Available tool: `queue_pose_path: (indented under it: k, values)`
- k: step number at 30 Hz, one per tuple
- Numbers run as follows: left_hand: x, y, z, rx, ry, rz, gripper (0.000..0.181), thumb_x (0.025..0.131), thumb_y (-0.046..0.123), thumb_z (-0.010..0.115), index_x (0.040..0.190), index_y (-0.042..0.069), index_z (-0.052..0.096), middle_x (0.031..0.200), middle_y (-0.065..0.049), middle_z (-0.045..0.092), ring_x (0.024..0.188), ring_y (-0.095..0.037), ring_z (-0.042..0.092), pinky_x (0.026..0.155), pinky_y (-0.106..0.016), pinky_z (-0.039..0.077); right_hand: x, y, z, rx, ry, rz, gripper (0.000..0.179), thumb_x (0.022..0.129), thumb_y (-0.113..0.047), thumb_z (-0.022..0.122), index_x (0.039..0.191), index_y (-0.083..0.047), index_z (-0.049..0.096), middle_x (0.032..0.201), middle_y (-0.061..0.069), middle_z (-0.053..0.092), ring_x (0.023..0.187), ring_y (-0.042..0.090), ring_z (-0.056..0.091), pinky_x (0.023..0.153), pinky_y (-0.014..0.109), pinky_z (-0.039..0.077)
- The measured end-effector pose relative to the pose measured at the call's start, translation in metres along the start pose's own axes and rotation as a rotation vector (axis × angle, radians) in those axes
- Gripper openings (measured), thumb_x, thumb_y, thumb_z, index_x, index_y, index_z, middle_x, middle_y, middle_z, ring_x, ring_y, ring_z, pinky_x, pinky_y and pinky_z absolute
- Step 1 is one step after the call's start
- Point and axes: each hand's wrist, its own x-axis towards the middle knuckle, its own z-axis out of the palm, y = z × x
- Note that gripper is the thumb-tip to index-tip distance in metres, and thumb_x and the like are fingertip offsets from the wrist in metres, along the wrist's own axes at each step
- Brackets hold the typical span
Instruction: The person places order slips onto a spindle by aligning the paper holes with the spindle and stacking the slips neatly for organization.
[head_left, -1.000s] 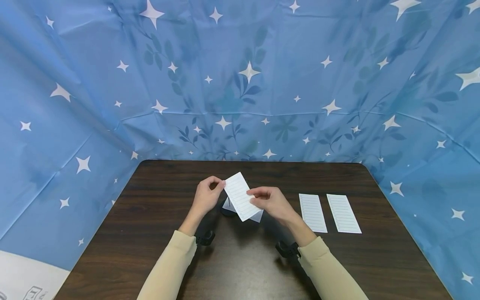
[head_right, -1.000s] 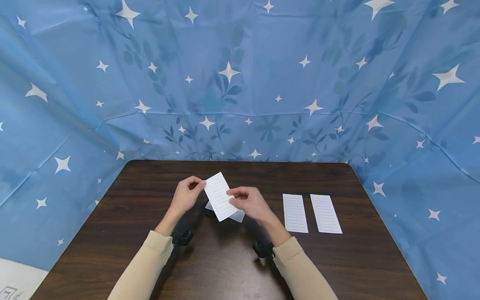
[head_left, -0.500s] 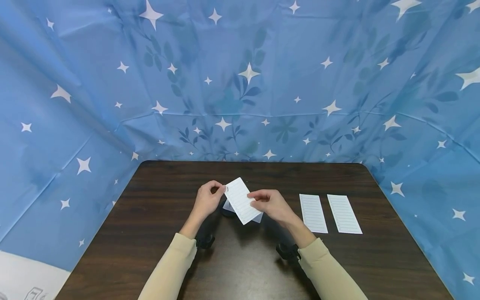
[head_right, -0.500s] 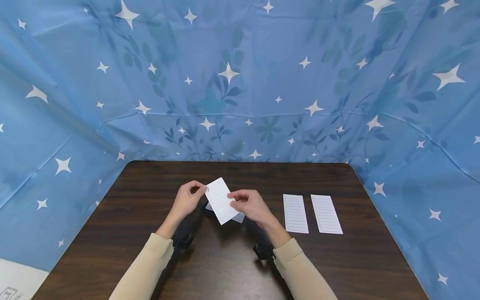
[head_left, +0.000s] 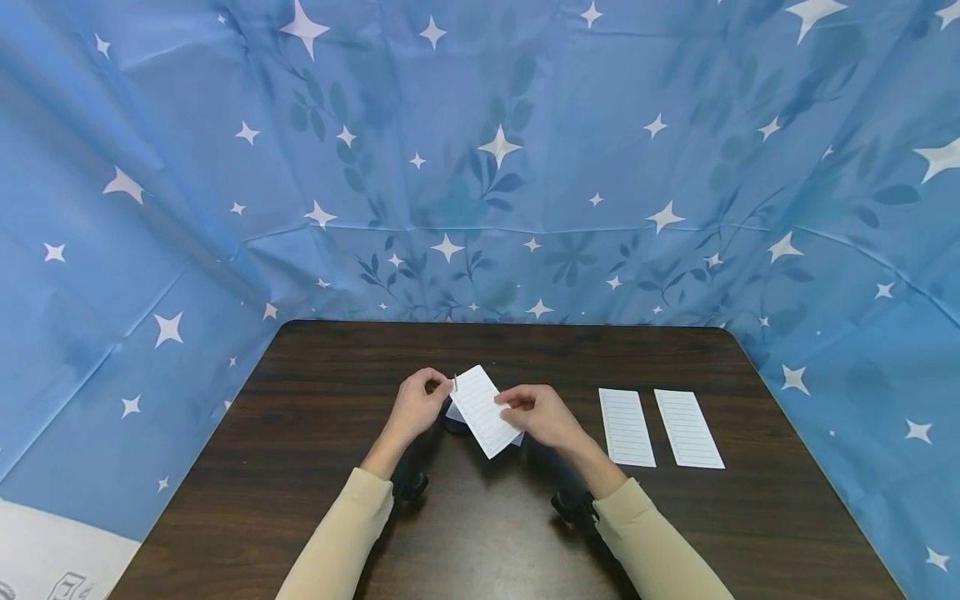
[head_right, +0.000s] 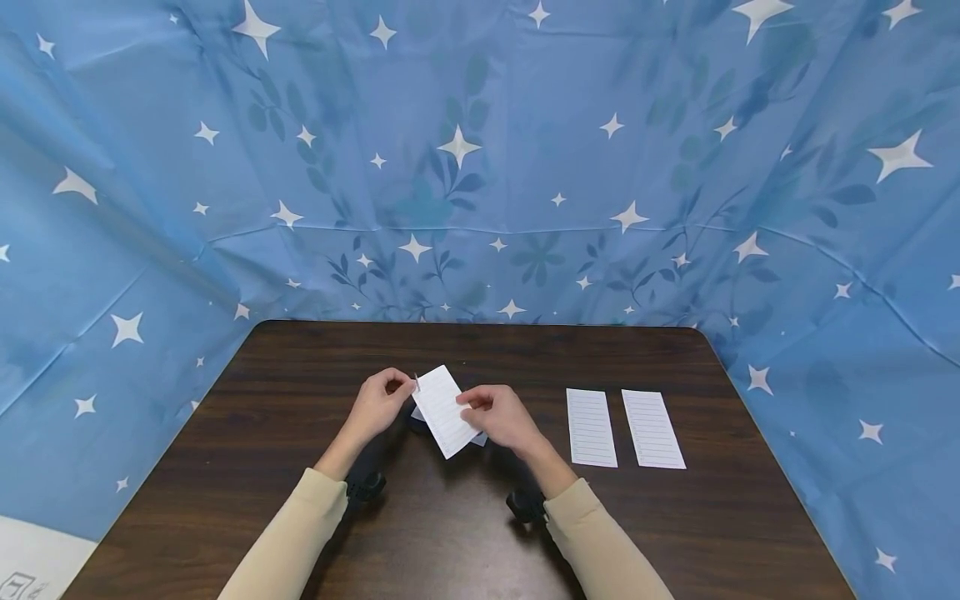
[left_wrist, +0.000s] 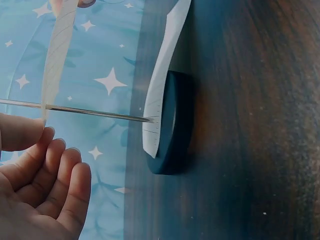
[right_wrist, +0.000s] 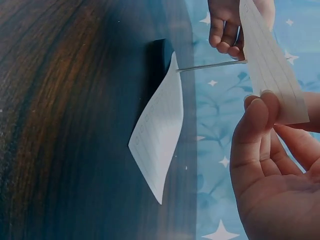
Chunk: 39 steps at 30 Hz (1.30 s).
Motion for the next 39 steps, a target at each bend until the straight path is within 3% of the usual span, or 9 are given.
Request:
queue_pose_path:
  k: [6, 13, 18, 25, 33, 39]
  values:
    - [0.0, -0.006, 0.001, 0.008, -0.021, -0.004, 0.01, 0.098, 0.014, 0.067, 0.093, 0.005, 0.069, 0.085, -0.004, 0.063, 0.078, -0.023, 0.055, 0.073, -0.038, 0.046, -0.001, 0.004, 0.002, -0.047, 0.021, 0.006, 0.021, 0.09, 0.002, 0.069, 0.11, 0.001, 0.074, 0.095, 0.01, 0.068, 0.078, 0.019, 0.056, 0.066, 0.029, 0.049]
    - [0.0, -0.013, 0.004, 0.044, -0.042, 0.026, 0.009, 0.097, 0.013, 0.067, 0.09, 0.007, 0.069, 0.083, -0.002, 0.062, 0.073, -0.02, 0.054, 0.069, -0.036, 0.046, 0.0, 0.009, 0.004, -0.1, 0.019, -0.029, 0.019, 0.088, 0.003, 0.069, 0.107, 0.003, 0.075, 0.092, 0.01, 0.068, 0.076, 0.016, 0.057, 0.066, 0.027, 0.049]
    - [0.001, -0.018, 0.007, 0.066, -0.06, 0.01, 0.01, 0.097, 0.014, 0.068, 0.088, 0.009, 0.07, 0.08, 0.0, 0.062, 0.07, -0.015, 0.053, 0.067, -0.035, 0.046, 0.002, 0.014, 0.007, -0.169, 0.017, -0.061, 0.018, 0.088, 0.002, 0.071, 0.105, 0.002, 0.075, 0.089, 0.007, 0.069, 0.076, 0.014, 0.058, 0.068, 0.026, 0.049]
    - [0.001, -0.021, 0.009, 0.095, -0.079, 0.0, 0.012, 0.097, 0.014, 0.068, 0.086, 0.009, 0.069, 0.079, 0.0, 0.06, 0.07, -0.015, 0.053, 0.065, -0.035, 0.046, 0.004, 0.02, 0.009, -0.222, 0.016, -0.044, 0.016, 0.088, 0.0, 0.072, 0.103, -0.002, 0.077, 0.087, 0.003, 0.068, 0.076, 0.013, 0.058, 0.068, 0.028, 0.049]
    - [-0.001, -0.023, 0.011, 0.161, -0.087, 0.004, 0.012, 0.096, 0.013, 0.069, 0.084, 0.01, 0.069, 0.084, -0.001, 0.06, 0.072, -0.015, 0.054, 0.067, -0.035, 0.047, 0.004, 0.024, 0.012, -0.278, 0.011, -0.043, 0.014, 0.086, 0.0, 0.072, 0.099, -0.003, 0.077, 0.085, 0.001, 0.067, 0.077, 0.012, 0.058, 0.071, 0.028, 0.048]
    - [-0.002, -0.022, 0.013, 0.199, -0.114, -0.033, 0.011, 0.097, 0.014, 0.068, 0.086, 0.011, 0.07, 0.09, -0.002, 0.061, 0.076, -0.016, 0.055, 0.068, -0.035, 0.048, 0.005, 0.027, 0.014, -0.307, 0.003, -0.046, 0.014, 0.085, 0.001, 0.072, 0.098, -0.002, 0.077, 0.085, 0.002, 0.066, 0.077, 0.013, 0.058, 0.071, 0.03, 0.049]
